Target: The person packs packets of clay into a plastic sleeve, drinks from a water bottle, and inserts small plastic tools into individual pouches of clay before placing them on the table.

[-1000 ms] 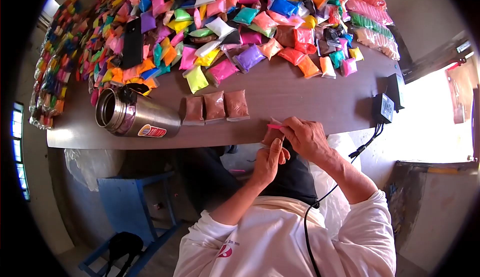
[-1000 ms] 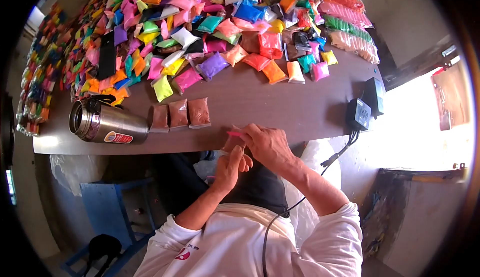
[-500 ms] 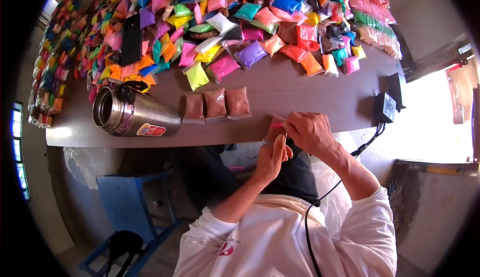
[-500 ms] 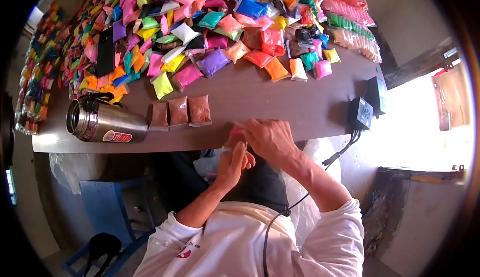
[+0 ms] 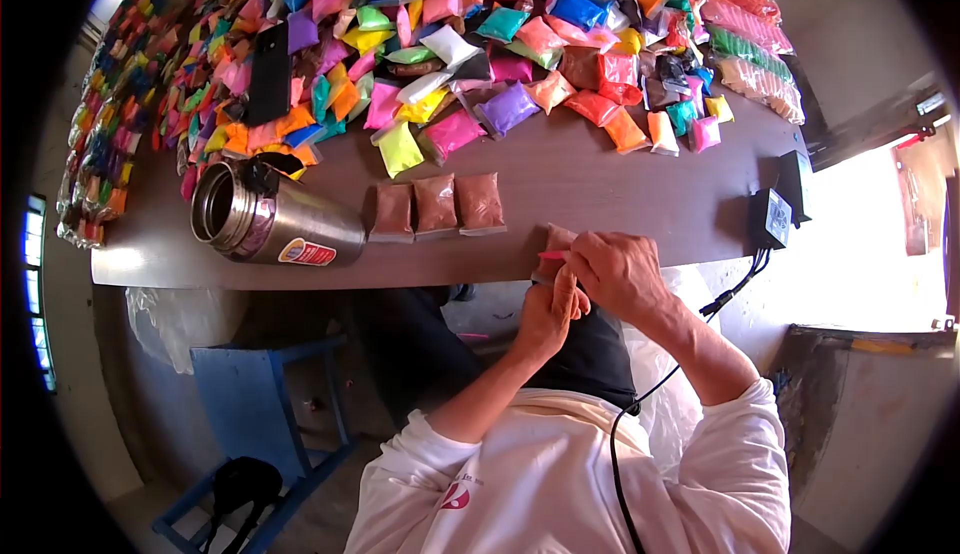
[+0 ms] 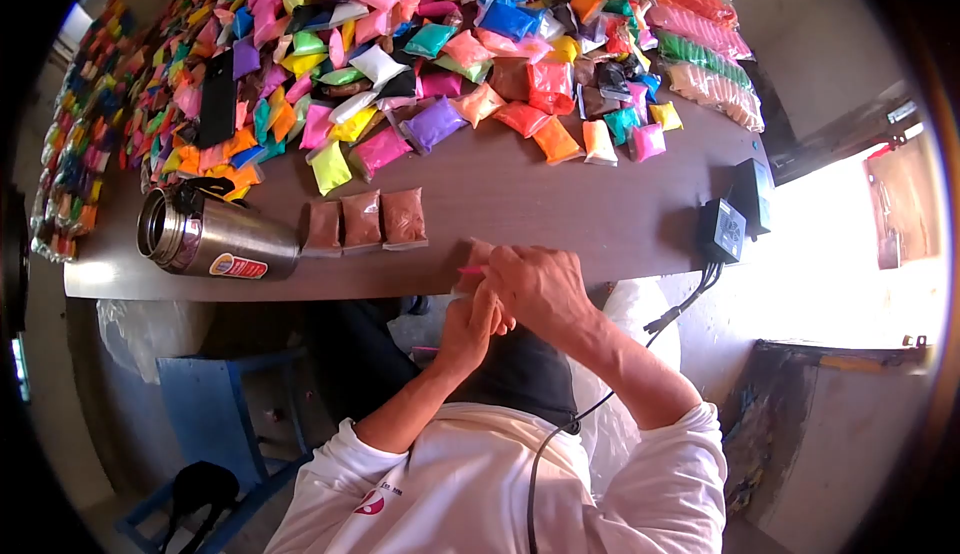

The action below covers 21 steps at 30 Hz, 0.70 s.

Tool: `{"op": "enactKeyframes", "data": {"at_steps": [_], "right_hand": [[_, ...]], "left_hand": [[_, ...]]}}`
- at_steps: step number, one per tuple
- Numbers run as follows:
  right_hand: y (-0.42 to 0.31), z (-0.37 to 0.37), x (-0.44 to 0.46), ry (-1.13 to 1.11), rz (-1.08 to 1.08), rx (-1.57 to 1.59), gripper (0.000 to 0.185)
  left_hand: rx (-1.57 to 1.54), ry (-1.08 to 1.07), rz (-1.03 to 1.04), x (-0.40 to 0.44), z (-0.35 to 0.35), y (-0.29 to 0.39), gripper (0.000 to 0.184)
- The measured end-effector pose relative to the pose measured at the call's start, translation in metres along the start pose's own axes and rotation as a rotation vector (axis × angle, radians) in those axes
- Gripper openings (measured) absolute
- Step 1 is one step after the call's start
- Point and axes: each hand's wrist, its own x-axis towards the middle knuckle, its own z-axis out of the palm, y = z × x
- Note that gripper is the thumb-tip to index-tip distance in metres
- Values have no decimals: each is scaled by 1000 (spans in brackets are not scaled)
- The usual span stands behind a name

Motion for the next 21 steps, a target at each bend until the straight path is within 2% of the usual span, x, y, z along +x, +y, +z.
{"op": "enactKeyframes", "data": {"at_steps": [7,9,11,12,16,21], "right_hand": [[13,1,15,13,147,4,15],[25,6,16,23,185,-15,15],[45,12,14,156,247,-11,15],[40,1,14,134,360,71,13],[14,0,-13,84,263,217,10],[5,4,-13,21,246,93,15]], "left_hand": [[-58,25,-92,6,2,14,64],[6,34,-84,6,2,11,63],[-12,23,-77,0,0,9,63],[-32,23,-65,0,-1,8,64],[-170,-12,-144,-3,-4,3,61],[-193,-30,-187,1,-2,11,61]]}}
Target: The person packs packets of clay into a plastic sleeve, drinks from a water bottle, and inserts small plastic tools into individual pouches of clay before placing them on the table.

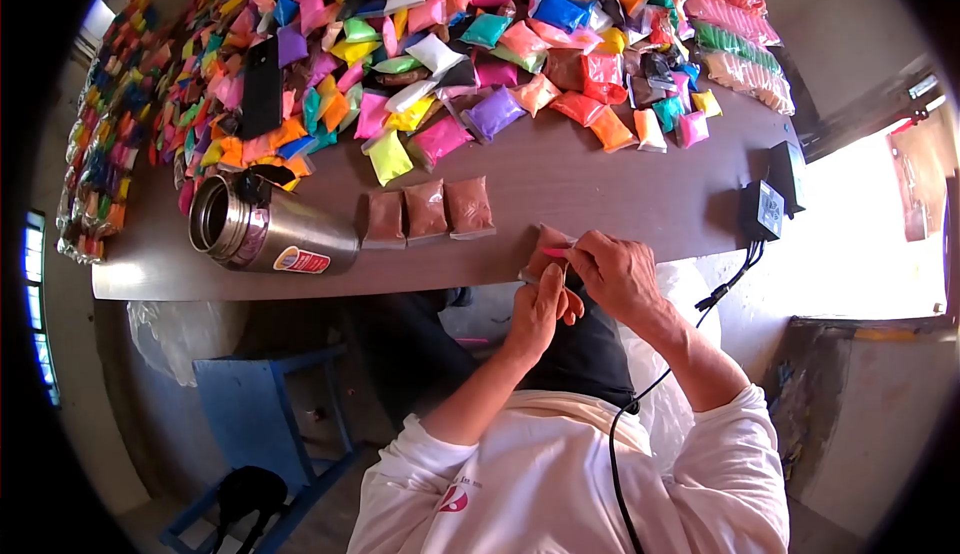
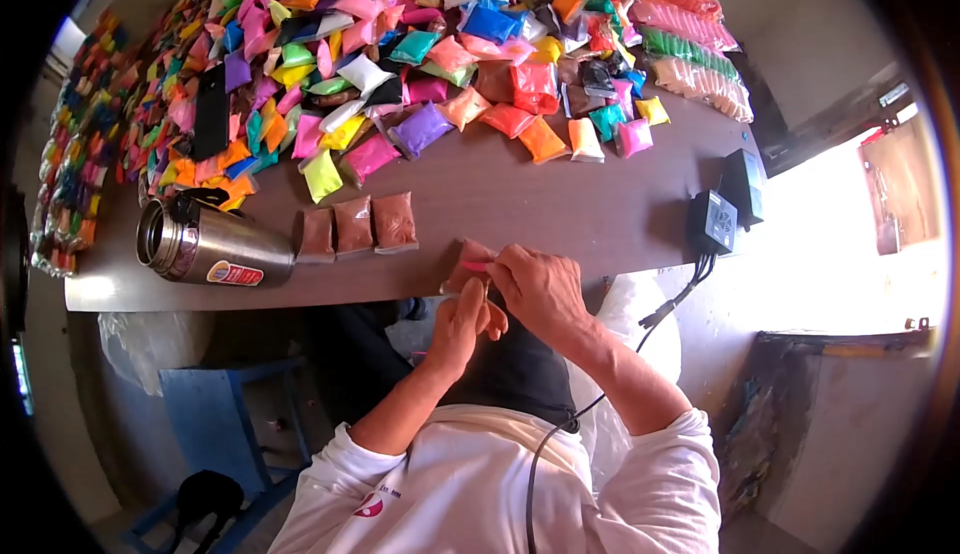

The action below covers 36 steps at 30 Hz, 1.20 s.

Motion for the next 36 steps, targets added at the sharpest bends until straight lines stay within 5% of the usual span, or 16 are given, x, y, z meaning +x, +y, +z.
{"op": "enactKeyframes", "data": {"at_steps": [8,14,32,36], "right_hand": [[42,-7,19,254,187,-200,14],[10,-4,-3,146,97,159,16],[30,5,14,219,114,-194,17],[34,-8,10,161,243,239,11]], "left_hand": [[67,-40,18,-4,-4,-1,62],[-24,-49,-38,-4,-3,2,61],[69,31,18,5,7,-5,56],[-38,1,-12,0,2,0,60]]}}
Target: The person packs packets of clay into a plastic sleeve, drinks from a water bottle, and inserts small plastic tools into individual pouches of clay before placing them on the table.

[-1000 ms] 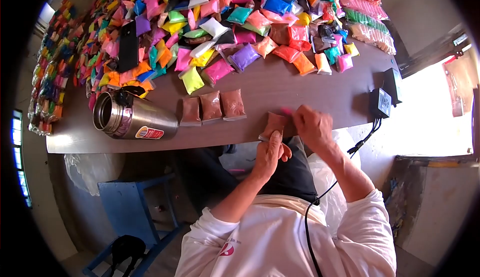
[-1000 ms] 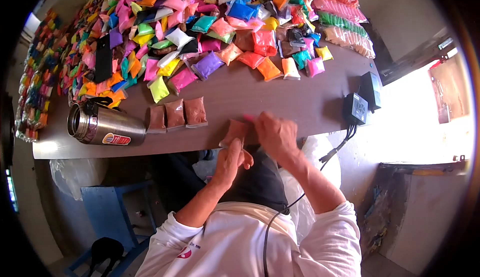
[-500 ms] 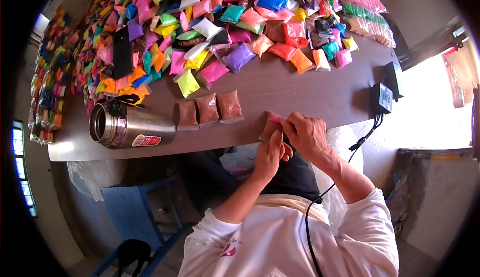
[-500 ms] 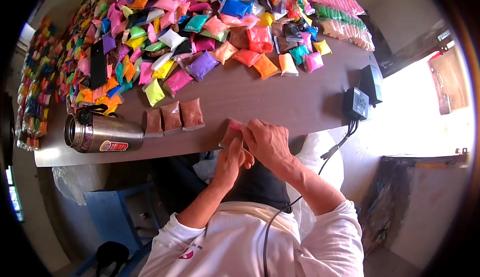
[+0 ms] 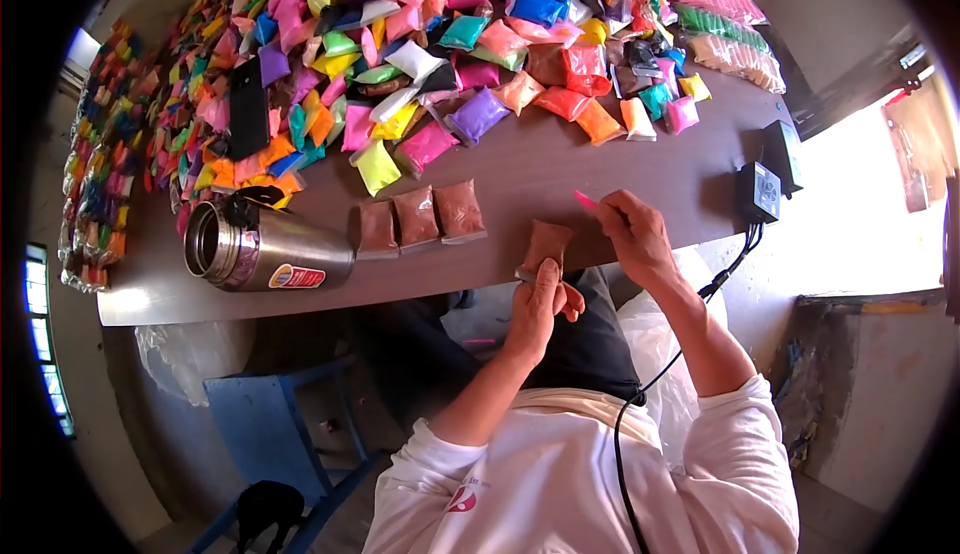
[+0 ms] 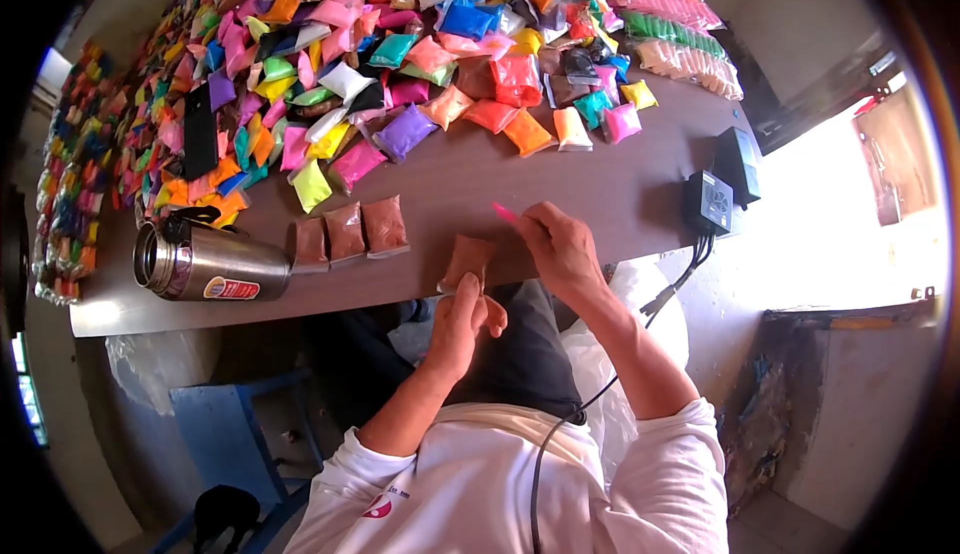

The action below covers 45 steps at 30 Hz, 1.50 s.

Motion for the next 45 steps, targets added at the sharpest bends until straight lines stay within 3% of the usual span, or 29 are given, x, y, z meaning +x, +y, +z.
{"op": "enactKeyframes", "data": {"at_steps": [3,5,6,8,12,15,17,20,27,32,39,41,45], "right_hand": [[-1,3,-7,-142,24,170,11],[-7,12,-6,-154,-225,244,11],[-13,12,-4,-154,-224,245,11],[-27,8,0,-362,-83,408,11],[-29,4,4,-363,-105,345,9],[-37,-3,9,-407,-5,308,8],[-39,-4,15,-327,-160,19,10],[-31,14,20,-237,-283,-231,13],[-30,44,26,4,-261,-71,11],[-28,30,23,-36,32,308,12],[-20,2,-3,-86,-50,22,10],[-22,5,-15,-92,-220,-113,10],[-31,8,-23,-123,-338,-223,8]], "left_hand": [[-201,-100,-96,4,-6,-1,50],[-482,-204,-193,5,-3,7,37],[-481,-204,-193,4,-1,9,37],[-589,-266,-210,3,2,11,36],[-566,-298,-243,-2,0,16,37],[-488,-251,-251,-5,-6,11,44],[-383,-228,-261,-6,-9,10,66],[-309,-256,-207,-4,-15,-2,63],[-82,-153,-45,1,-26,-11,63],[23,-141,48,1,-26,-13,60],[-47,-87,40,6,-19,-13,61],[-55,-14,45,6,-13,-12,61],[-92,0,58,7,-7,-13,62]]}}
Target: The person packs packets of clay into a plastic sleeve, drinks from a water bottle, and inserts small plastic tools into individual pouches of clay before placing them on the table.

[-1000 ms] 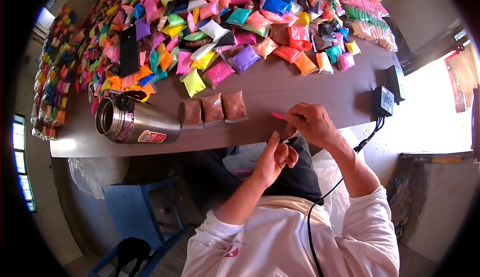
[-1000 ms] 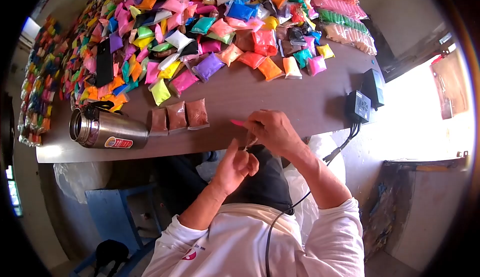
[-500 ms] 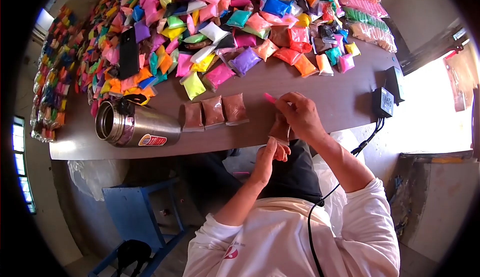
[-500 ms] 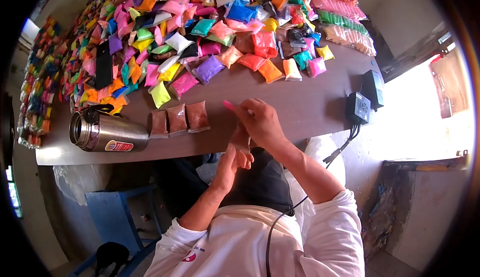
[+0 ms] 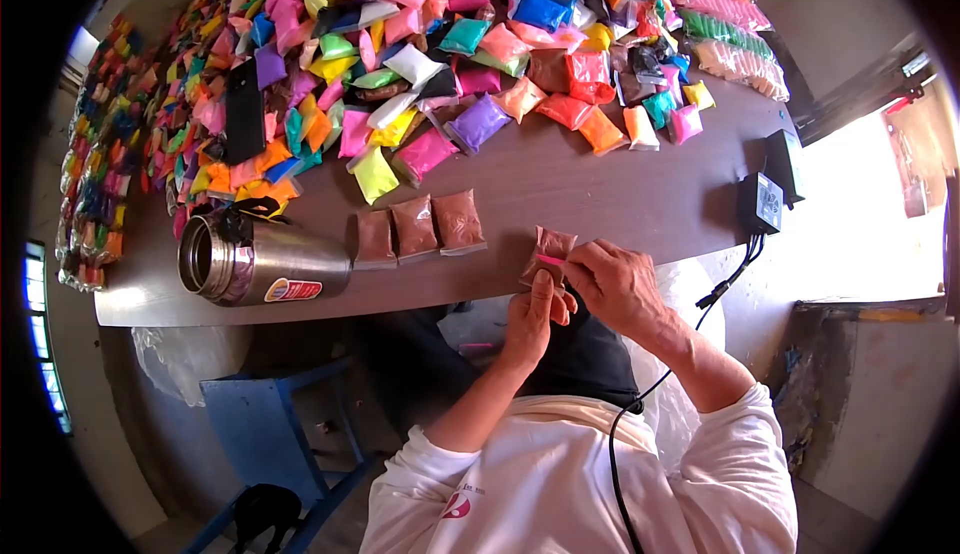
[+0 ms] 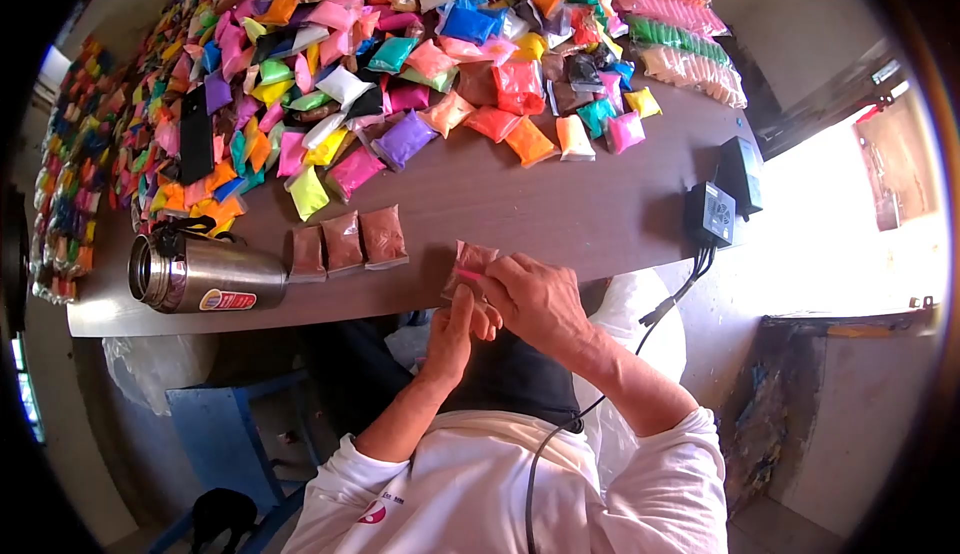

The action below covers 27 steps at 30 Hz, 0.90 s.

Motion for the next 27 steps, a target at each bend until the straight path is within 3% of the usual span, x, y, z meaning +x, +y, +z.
{"op": "enactKeyframes", "data": {"at_steps": [7,14,17,19,23,24,25,27], "right_hand": [[-6,-1,19,-43,-60,-87,11],[4,7,34,-35,79,-141,18],[22,11,35,123,95,-164,17],[32,1,40,148,274,114,14],[21,1,8,71,199,151,12],[17,4,3,87,9,102,15],[14,4,0,40,-27,69,15],[12,5,3,40,3,-12,14]], "left_hand": [[173,54,57,-2,6,8,58],[252,70,41,-1,5,8,57],[300,120,-19,-1,8,11,59],[258,100,10,2,6,9,59],[208,86,49,1,7,3,55],[207,86,48,1,8,2,55],[168,102,26,2,9,2,54],[133,118,3,2,11,4,53]]}}
